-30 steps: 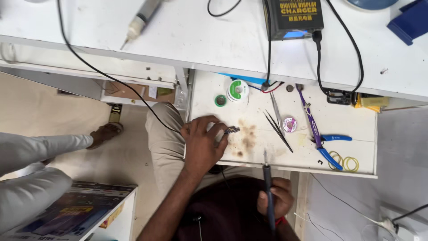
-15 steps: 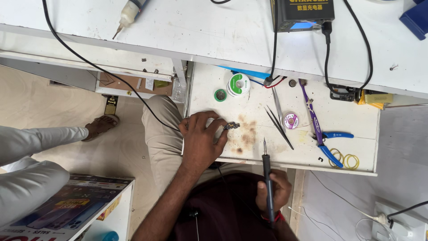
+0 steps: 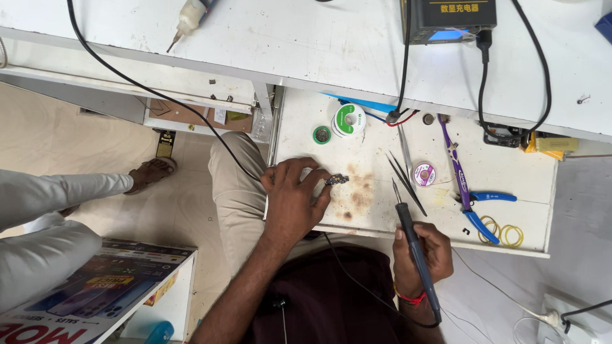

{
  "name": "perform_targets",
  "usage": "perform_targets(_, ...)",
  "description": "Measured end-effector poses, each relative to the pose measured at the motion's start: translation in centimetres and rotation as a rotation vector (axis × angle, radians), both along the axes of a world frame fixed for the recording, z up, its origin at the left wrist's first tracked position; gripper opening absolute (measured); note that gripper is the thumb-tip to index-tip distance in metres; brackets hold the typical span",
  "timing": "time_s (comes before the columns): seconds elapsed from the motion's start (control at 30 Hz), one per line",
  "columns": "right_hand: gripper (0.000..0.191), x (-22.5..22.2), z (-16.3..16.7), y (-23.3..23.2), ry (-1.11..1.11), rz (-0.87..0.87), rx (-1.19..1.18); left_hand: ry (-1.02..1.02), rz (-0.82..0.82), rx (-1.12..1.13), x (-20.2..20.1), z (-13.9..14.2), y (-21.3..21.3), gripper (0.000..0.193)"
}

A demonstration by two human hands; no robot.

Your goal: The person holds a small circuit board in one hand and a soldering iron in the other, applying solder to components on the board at a repair bench. They periodically reposition the board, set it down, and pick it back up to continue soldering different points, with solder wire, tweezers, and pliers on the work tray.

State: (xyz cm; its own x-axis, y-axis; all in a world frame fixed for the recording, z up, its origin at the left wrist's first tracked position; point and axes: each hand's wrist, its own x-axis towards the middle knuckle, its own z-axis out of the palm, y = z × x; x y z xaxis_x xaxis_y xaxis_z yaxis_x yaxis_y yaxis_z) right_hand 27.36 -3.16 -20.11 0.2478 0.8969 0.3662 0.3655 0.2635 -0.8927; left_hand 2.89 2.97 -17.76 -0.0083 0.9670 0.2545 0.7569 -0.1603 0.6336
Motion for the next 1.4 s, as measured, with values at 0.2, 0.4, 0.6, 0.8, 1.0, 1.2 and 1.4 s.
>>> perform_targets(0.2,0.025,0.1,0.5,0.8,-0.058,-0.017,-0.043,-0.005,0.000,-0.001,0.0,0.0,0.0,0.026)
perform_targets(0.4,0.024,0.3,0.6,0.7,-0.154,0.002,-0.065,0.002,0.001,-0.007,0.0,-0.2,0.1,0.027)
perform_targets(0.6,0.025,0.2,1.1,0.9,-0.208,0.022,-0.036,0.011,-0.003,-0.017,0.1,-0.4,0.1,0.027)
perform_targets(0.8,0.023,-0.3,1.5,1.1,-0.138,0.060,-0.041,0.021,-0.004,-0.027,0.0,-0.7,0.1,0.027)
perform_targets(1.0,0.022,-0.3,1.7,1.3,-0.160,0.071,-0.042,0.025,-0.004,-0.023,0.1,-0.8,0.0,0.026)
perform_targets(1.2,0.021,-0.3,1.6,1.2,-0.150,0.074,-0.022,0.035,-0.006,-0.030,0.1,-1.0,0.0,0.026)
perform_targets(1.4,0.021,-0.1,1.3,1.2,-0.117,0.080,-0.024,0.038,-0.011,-0.041,0.1,-1.0,0.0,0.026)
